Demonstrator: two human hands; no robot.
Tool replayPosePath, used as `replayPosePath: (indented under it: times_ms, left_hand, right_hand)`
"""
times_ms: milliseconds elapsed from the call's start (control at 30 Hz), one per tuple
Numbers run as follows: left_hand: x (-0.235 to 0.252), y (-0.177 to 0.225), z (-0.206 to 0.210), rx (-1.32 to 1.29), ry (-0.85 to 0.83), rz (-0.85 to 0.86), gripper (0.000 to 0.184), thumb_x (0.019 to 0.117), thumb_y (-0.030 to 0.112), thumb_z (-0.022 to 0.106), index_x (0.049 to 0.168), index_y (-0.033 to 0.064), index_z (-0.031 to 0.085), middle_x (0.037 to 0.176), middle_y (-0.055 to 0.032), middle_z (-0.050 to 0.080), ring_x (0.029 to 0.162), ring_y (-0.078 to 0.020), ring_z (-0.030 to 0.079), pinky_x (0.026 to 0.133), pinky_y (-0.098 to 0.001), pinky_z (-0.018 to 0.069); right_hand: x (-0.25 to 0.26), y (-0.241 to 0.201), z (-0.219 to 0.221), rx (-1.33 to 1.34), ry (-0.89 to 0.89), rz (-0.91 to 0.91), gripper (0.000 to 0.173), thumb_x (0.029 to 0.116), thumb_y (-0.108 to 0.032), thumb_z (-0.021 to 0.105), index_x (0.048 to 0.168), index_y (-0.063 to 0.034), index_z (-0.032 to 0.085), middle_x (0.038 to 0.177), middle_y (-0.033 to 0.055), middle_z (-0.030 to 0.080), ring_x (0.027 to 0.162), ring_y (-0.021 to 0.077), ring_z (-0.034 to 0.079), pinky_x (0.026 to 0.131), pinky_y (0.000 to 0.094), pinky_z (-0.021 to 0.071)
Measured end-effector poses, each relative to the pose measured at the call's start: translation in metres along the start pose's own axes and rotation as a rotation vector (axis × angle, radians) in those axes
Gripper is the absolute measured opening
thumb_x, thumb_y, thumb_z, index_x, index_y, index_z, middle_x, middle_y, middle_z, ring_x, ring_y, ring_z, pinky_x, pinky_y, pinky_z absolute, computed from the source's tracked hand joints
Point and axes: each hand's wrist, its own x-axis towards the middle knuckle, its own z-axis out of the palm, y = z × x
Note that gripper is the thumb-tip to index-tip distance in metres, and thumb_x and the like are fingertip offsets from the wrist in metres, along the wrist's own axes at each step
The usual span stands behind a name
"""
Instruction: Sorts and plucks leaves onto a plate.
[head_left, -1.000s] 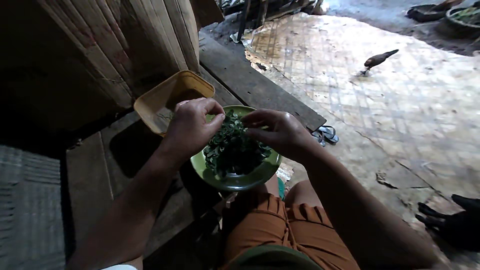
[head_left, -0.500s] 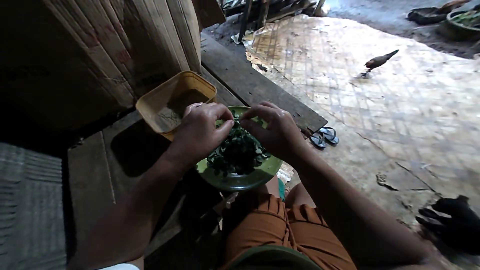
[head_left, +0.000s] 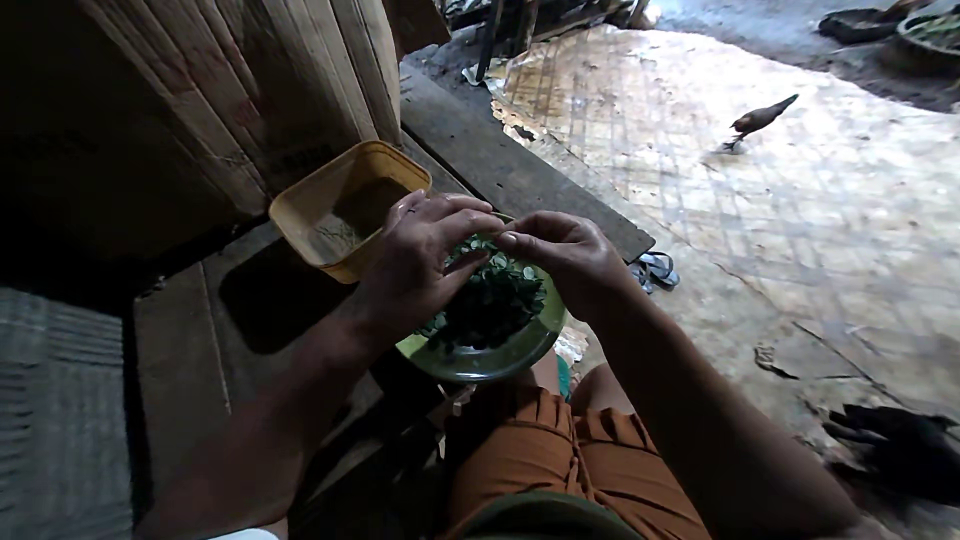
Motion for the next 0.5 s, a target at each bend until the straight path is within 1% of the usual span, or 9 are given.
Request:
replayPosePath:
  times_ms: [67, 133, 200, 267, 333, 367, 400, 433, 500]
  left_hand:
    - [0.0, 0.002, 0.002, 0.043, 0.048, 0.045, 0.018, 0.0973, 0.019, 0.069, 0.112, 0.0129, 0.076, 0.124, -0.0052, 0.071, 0.123, -0.0182, 0.063, 0.119, -0.0565, 0.0304]
    - [0.0, 0.0, 0.003, 0.084, 0.077, 0.082, 0.015, 0.0987, 0.019, 0.067, 0.108, 0.0126, 0.077, 0.119, -0.0056, 0.073, 0.12, -0.0186, 0.065, 0.12, -0.0575, 0.0279]
    - [0.0, -0.001, 0.003, 0.103, 0.085, 0.101, 0.013, 0.0987, 0.018, 0.066, 0.104, 0.0124, 0.077, 0.115, -0.0045, 0.073, 0.117, -0.0179, 0.066, 0.12, -0.0572, 0.0278]
    - [0.0, -0.001, 0.002, 0.102, 0.066, 0.103, 0.012, 0.0989, 0.017, 0.066, 0.102, 0.0118, 0.076, 0.113, -0.0041, 0.073, 0.116, -0.0175, 0.066, 0.119, -0.0569, 0.0277]
    - [0.0, -0.003, 0.0, 0.109, 0.04, 0.097, 0.012, 0.0988, 0.016, 0.065, 0.101, 0.0106, 0.075, 0.115, -0.005, 0.073, 0.117, -0.0188, 0.065, 0.12, -0.0567, 0.0272]
    - [0.001, -0.005, -0.002, 0.12, 0.029, 0.082, 0.013, 0.0989, 0.017, 0.065, 0.102, 0.0097, 0.075, 0.116, -0.0058, 0.072, 0.118, -0.0197, 0.065, 0.12, -0.0566, 0.027]
    - [0.002, -0.008, -0.006, 0.137, 0.028, 0.057, 0.014, 0.0991, 0.017, 0.064, 0.103, 0.0079, 0.075, 0.117, -0.0077, 0.072, 0.12, -0.0218, 0.064, 0.12, -0.0569, 0.0271]
    - [0.004, -0.014, -0.011, 0.174, 0.037, 0.026, 0.017, 0.1002, 0.018, 0.063, 0.104, 0.0065, 0.074, 0.118, -0.0094, 0.072, 0.121, -0.0236, 0.064, 0.119, -0.0573, 0.028]
    - [0.006, -0.026, -0.027, 0.3, 0.048, -0.078, 0.021, 0.1027, 0.02, 0.059, 0.107, 0.0041, 0.072, 0.121, -0.013, 0.071, 0.124, -0.0284, 0.062, 0.118, -0.0591, 0.0293]
  right_hand:
    - [0.001, 0.001, 0.0, 0.041, -0.017, 0.011, 0.008, 0.0964, -0.012, 0.068, 0.096, -0.0057, 0.072, 0.084, 0.0014, 0.071, 0.074, 0.0061, 0.065, 0.069, 0.0221, 0.056]
    - [0.002, 0.002, 0.0, 0.044, -0.034, 0.02, 0.007, 0.0963, -0.012, 0.068, 0.095, -0.0062, 0.072, 0.084, 0.0004, 0.07, 0.077, 0.0052, 0.064, 0.074, 0.0223, 0.0548]
    - [0.003, 0.003, 0.0, 0.051, -0.045, 0.032, 0.008, 0.0966, -0.012, 0.067, 0.095, -0.0061, 0.072, 0.086, 0.0008, 0.071, 0.079, 0.0056, 0.064, 0.077, 0.0231, 0.0544]
    - [0.003, 0.003, 0.001, 0.064, -0.054, 0.044, 0.008, 0.0968, -0.013, 0.067, 0.095, -0.0064, 0.073, 0.087, 0.0008, 0.072, 0.08, 0.0057, 0.065, 0.078, 0.0231, 0.055]
    - [0.003, 0.0, 0.003, 0.037, -0.051, 0.031, 0.008, 0.0971, -0.012, 0.067, 0.096, -0.0072, 0.073, 0.086, 0.0001, 0.071, 0.079, 0.0054, 0.065, 0.076, 0.0225, 0.055]
    - [0.002, -0.002, 0.002, 0.001, -0.055, 0.011, 0.008, 0.0974, -0.012, 0.066, 0.097, -0.0073, 0.073, 0.086, -0.0001, 0.071, 0.078, 0.0054, 0.065, 0.074, 0.0221, 0.0554]
    - [0.003, -0.004, 0.001, -0.071, -0.053, -0.007, 0.009, 0.0975, -0.012, 0.066, 0.1, -0.0078, 0.073, 0.086, -0.0006, 0.072, 0.076, 0.0052, 0.066, 0.07, 0.0215, 0.0563]
    - [0.003, -0.006, -0.002, -0.175, -0.048, -0.031, 0.01, 0.0977, -0.012, 0.066, 0.104, -0.0083, 0.073, 0.088, -0.001, 0.072, 0.077, 0.0052, 0.066, 0.069, 0.0215, 0.0564]
    - [0.003, -0.009, -0.009, -0.469, -0.036, -0.101, 0.014, 0.0978, -0.013, 0.067, 0.11, -0.0107, 0.074, 0.097, -0.002, 0.073, 0.085, 0.0046, 0.068, 0.075, 0.0232, 0.0578]
